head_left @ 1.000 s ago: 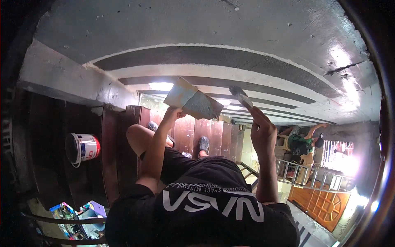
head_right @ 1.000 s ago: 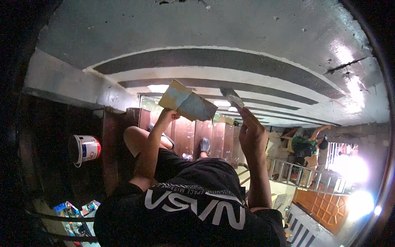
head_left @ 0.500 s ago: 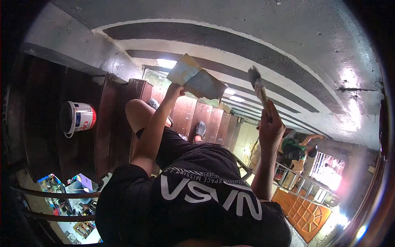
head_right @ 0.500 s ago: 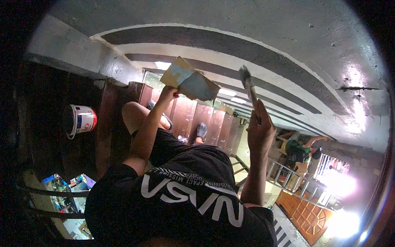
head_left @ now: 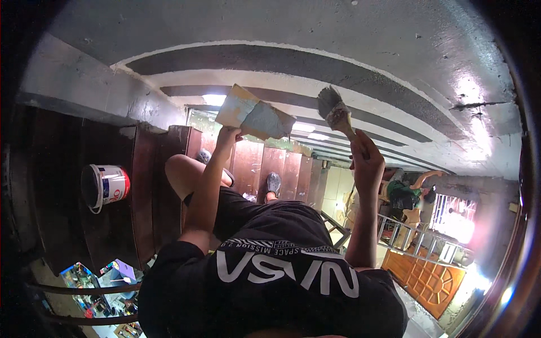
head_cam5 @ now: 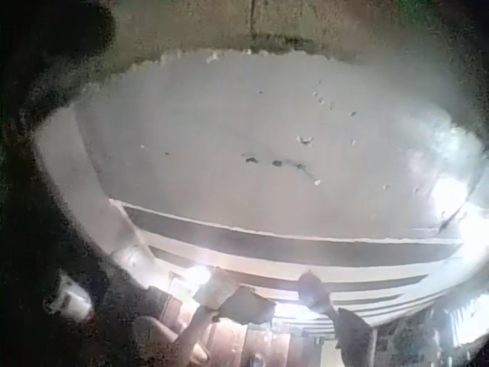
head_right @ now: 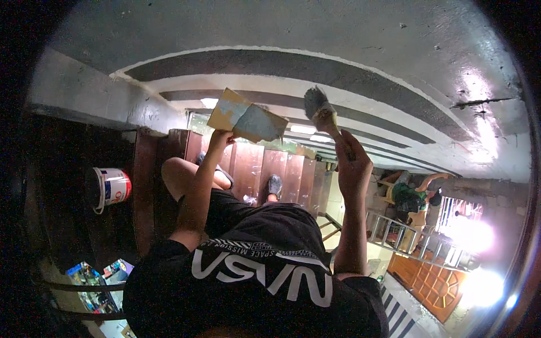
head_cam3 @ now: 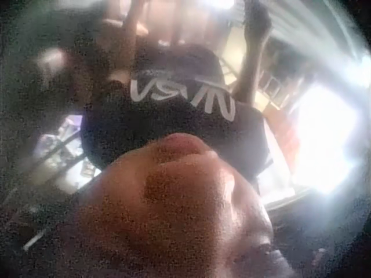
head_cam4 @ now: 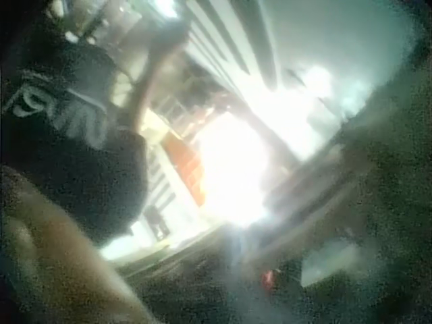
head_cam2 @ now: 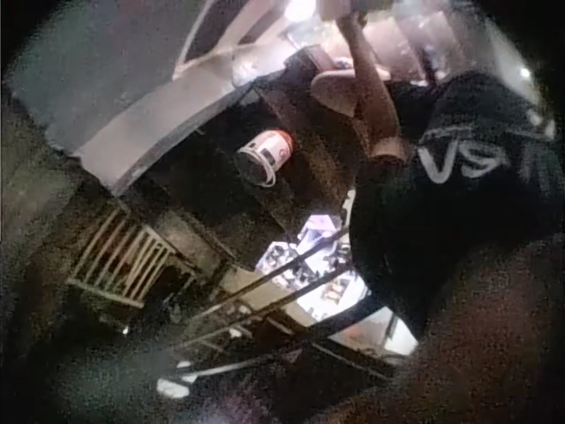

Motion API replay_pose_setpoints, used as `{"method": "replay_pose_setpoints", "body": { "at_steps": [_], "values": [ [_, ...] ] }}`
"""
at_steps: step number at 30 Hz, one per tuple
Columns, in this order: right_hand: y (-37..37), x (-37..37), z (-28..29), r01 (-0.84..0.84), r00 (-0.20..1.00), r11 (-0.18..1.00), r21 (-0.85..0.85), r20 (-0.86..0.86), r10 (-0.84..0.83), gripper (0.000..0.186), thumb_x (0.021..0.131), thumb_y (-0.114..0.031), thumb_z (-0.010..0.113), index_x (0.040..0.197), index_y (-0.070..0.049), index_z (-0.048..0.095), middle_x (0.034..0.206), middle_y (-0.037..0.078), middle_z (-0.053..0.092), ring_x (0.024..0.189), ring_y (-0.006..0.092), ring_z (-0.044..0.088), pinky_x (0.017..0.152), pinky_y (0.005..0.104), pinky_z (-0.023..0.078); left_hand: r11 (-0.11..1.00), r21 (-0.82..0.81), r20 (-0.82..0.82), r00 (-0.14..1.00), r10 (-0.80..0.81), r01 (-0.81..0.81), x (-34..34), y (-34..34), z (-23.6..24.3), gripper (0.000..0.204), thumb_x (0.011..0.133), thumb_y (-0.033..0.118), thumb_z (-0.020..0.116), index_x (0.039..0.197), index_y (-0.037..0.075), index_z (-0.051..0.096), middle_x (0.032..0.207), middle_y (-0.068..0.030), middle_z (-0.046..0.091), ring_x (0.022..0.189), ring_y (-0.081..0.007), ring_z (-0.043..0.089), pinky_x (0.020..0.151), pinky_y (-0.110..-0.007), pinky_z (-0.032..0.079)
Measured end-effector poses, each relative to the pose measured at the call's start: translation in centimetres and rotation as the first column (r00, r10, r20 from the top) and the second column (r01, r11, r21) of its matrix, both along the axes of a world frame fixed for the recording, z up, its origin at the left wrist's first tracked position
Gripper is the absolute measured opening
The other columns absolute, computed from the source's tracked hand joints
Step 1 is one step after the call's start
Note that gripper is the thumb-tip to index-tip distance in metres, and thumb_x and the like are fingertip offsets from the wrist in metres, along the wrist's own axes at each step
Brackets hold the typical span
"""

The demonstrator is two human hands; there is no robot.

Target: Painting an indoor ceiling using a brush and a cardboard drip-catcher.

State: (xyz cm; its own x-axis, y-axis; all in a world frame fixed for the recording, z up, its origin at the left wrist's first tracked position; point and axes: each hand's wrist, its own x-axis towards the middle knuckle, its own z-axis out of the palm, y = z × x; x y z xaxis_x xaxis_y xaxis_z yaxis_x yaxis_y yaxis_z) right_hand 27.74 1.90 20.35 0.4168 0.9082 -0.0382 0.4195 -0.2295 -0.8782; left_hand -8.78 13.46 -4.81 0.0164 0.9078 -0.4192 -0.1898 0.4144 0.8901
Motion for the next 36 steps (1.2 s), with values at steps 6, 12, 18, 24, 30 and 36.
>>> {"method": "replay_pose_setpoints", "body": {
  "at_steps": [6,12,18,24,30,36],
  "values": [
    [1.1,0.0,0.5,-0.027,0.988,0.994,0.107,-0.148,0.042,0.029,0.091,-0.005,0.064,0.12,-0.001,0.064,0.081,0.0,0.064,0.061,0.0039,0.052,0.052,0.0204,0.042,0.999,-0.037,-0.013,1.0,0.004,-0.005,-0.6,0.3,-0.6,0.032,0.085,0.011,0.062,0.116,0.006,0.056,0.098,-0.0047,0.064,0.076,-0.0155,0.064,0.065,-0.027,0.054],
    [2.1,0.2,2.7,-0.043,0.986,0.95,0.309,-0.14,0.091,0.027,0.09,0.003,0.061,0.117,0.006,0.062,0.094,0.011,0.07,0.077,0.0161,0.067,0.075,0.0291,0.053,0.997,-0.005,-0.042,0.997,-0.072,0.072,-1.0,1.0,0.9,0.027,0.085,0.01,0.06,0.112,0.007,0.059,0.086,-0.002,0.062,0.073,-0.0109,0.06,0.063,-0.026,0.052],
    [2.3,2.7,6.7,0.039,0.998,0.816,0.577,-0.055,-0.009,0.023,0.086,0.009,0.065,0.108,0.006,0.063,0.112,0.017,0.068,0.092,0.0226,0.07,0.082,0.0292,0.057,1.0,-0.03,-0.019,1.0,-0.009,0.008,-0.5,0.9,2.0,0.03,0.083,0.007,0.06,0.113,0.006,0.059,0.093,-0.0025,0.063,0.076,-0.0135,0.062,0.06,-0.025,0.052],
    [2.6,4.5,8.6,0.178,0.905,0.665,0.726,-0.386,0.179,0.021,0.087,0.002,0.067,0.107,0.002,0.061,0.109,0.02,0.066,0.094,0.0241,0.068,0.079,0.0317,0.058,0.995,0.016,0.021,0.995,-0.098,0.098,-1.3,1.0,0.4,0.028,0.083,0.008,0.058,0.111,0.006,0.06,0.092,-0.0044,0.064,0.075,-0.0157,0.063,0.061,-0.028,0.053],
    [2.0,3.6,3.1,0.346,0.531,0.759,0.551,-0.782,0.325,0.019,0.098,-0.019,0.057,0.112,-0.006,0.054,0.11,0.014,0.065,0.088,0.0238,0.066,0.071,0.0344,0.055,0.987,-0.125,0.033,0.995,-0.096,0.099,-0.3,0.8,-0.2,0.004,0.083,0.007,0.061,0.086,0.004,0.062,0.082,-0.0032,0.062,0.071,-0.0124,0.061,0.059,-0.026,0.049],
    [2.2,-0.3,-5.9,0.42,0.061,0.891,0.173,-0.985,0.163,0.018,0.098,-0.025,0.055,0.096,-0.008,0.06,0.08,0.001,0.059,0.065,0.0139,0.053,0.059,0.0269,0.043,0.963,-0.027,0.064,0.962,-0.265,0.267,1.1,0.0,2.1,0.01,0.087,0.009,0.062,0.095,0.003,0.063,0.086,-0.0031,0.061,0.076,-0.0137,0.06,0.065,-0.026,0.048]
  ]
}}
